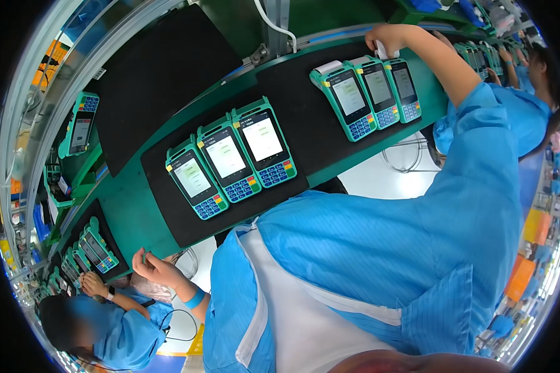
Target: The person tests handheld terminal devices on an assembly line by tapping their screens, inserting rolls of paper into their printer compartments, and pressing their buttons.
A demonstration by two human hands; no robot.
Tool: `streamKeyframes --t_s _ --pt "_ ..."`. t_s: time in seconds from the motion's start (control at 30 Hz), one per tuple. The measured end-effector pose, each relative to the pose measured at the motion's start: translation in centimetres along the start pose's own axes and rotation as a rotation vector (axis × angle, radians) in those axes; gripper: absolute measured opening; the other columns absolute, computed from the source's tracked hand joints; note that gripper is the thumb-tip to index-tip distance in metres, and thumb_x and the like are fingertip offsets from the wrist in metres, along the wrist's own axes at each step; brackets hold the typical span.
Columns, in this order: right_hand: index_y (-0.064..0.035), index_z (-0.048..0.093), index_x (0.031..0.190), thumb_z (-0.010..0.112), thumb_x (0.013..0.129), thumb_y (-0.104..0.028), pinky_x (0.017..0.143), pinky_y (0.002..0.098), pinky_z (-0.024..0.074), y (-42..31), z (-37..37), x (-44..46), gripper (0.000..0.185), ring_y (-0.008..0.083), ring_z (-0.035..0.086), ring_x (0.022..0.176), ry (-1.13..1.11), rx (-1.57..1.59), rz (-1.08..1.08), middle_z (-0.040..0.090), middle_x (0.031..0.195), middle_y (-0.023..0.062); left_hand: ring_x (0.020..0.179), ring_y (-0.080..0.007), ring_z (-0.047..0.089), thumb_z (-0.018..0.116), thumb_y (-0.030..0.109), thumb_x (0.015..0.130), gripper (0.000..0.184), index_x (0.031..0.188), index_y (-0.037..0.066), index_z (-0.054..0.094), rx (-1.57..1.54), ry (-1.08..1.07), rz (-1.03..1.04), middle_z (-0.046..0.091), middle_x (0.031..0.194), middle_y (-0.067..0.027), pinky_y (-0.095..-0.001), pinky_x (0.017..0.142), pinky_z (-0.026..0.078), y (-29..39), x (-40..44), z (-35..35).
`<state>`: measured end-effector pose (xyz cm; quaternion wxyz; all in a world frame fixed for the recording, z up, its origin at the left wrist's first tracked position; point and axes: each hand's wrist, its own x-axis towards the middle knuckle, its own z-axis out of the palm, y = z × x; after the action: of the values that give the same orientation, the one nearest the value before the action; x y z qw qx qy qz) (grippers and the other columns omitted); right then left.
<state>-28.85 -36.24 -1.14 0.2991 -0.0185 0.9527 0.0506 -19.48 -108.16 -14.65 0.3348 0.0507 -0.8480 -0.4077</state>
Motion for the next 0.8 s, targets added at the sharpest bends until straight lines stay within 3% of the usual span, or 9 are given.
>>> streamKeyframes --t_s 0.13,0.23,0.3,0.4,0.5,0.53,0.6,0.8 --pt "-0.0063 0.059 0.088 0.076 0.043 -0.003 0.074 0.0383 0.0495 0.0 0.2 0.8 0.049 0.0284 0.06 0.089 -0.019 -0.037 0.0 0.062 0.093 0.0098 0.097 -0.0183 0.054 0.05 0.003 0.089 0.017 0.105 0.002 0.055 0.001 -0.001 -0.019 0.052 0.108 -0.008 -0.0289 0.081 0.045 0.3 -0.1 0.0" --pt "-0.0069 0.059 0.101 0.074 0.044 -0.001 0.074 0.0403 0.0522 -0.7 -0.9 0.1 0.059 0.0296 0.06 0.093 -0.085 0.088 0.094 0.061 0.098 0.0115 0.097 -0.0184 0.053 0.05 0.003 0.089 0.017 0.105 0.002 0.055 0.004 -0.001 -0.026 0.052 0.108 -0.0082 -0.029 0.081 0.045 0.2 -0.1 0.0" --pt "-0.0061 0.058 0.104 0.074 0.047 -0.001 0.078 0.0392 0.0532 0.0 -0.8 -0.3 0.06 0.0297 0.06 0.097 -0.069 0.412 0.223 0.06 0.099 0.0126 0.097 -0.0186 0.054 0.05 0.004 0.089 0.017 0.106 0.002 0.055 -0.004 0.008 -0.02 0.053 0.109 -0.0084 -0.029 0.081 0.045 0.0 -0.1 0.0" --pt "-0.0047 0.057 0.108 0.074 0.048 -0.001 0.083 0.0384 0.0528 0.0 -0.4 -0.8 0.062 0.0301 0.06 0.097 0.029 0.468 0.228 0.059 0.104 0.0141 0.091 -0.0166 0.052 0.05 0.004 0.088 0.016 0.104 0.002 0.056 -0.023 0.016 -0.018 0.049 0.109 -0.007 -0.0272 0.076 0.043 0.1 -0.2 0.0" --pt "-0.0028 0.059 0.106 0.073 0.047 -0.002 0.08 0.0395 0.0529 1.1 0.0 -0.5 0.062 0.0307 0.061 0.094 0.025 0.499 0.236 0.061 0.1 0.0146 0.091 -0.0162 0.052 0.05 0.004 0.088 0.017 0.104 0.002 0.056 -0.018 0.018 -0.023 0.049 0.109 -0.0067 -0.0271 0.075 0.043 -0.1 -0.2 -0.1" --pt "-0.0028 0.059 0.106 0.073 0.047 -0.002 0.08 0.0395 0.0529 1.4 0.0 -0.3 0.062 0.0307 0.061 0.094 0.024 0.5 0.236 0.061 0.1 0.0146 0.091 -0.0162 0.052 0.05 0.004 0.088 0.017 0.104 0.002 0.056 -0.017 0.017 -0.023 0.049 0.109 -0.0067 -0.0271 0.075 0.043 -0.1 -0.2 -0.1" --pt "-0.0017 0.064 0.098 0.073 0.045 -0.004 0.076 0.0414 0.0522 1.5 0.1 -0.2 0.054 0.0308 0.063 0.089 -0.06 0.182 0.157 0.065 0.095 0.0155 0.09 -0.0158 0.051 0.05 0.004 0.088 0.017 0.104 0.002 0.056 0.006 0.02 -0.035 0.049 0.108 -0.0064 -0.0268 0.074 0.043 0.1 -0.1 -0.2" --pt "-0.0007 0.064 0.102 0.074 0.043 -0.005 0.077 0.04 0.0505 1.4 1.3 0.0 0.06 0.0328 0.062 0.093 0.046 0.043 0.178 0.065 0.097 0.0181 0.089 -0.0155 0.051 0.05 0.004 0.088 0.017 0.104 0.002 0.056 -0.005 0.024 -0.056 0.049 0.109 -0.0064 -0.0263 0.073 0.042 0.1 0.1 0.1"
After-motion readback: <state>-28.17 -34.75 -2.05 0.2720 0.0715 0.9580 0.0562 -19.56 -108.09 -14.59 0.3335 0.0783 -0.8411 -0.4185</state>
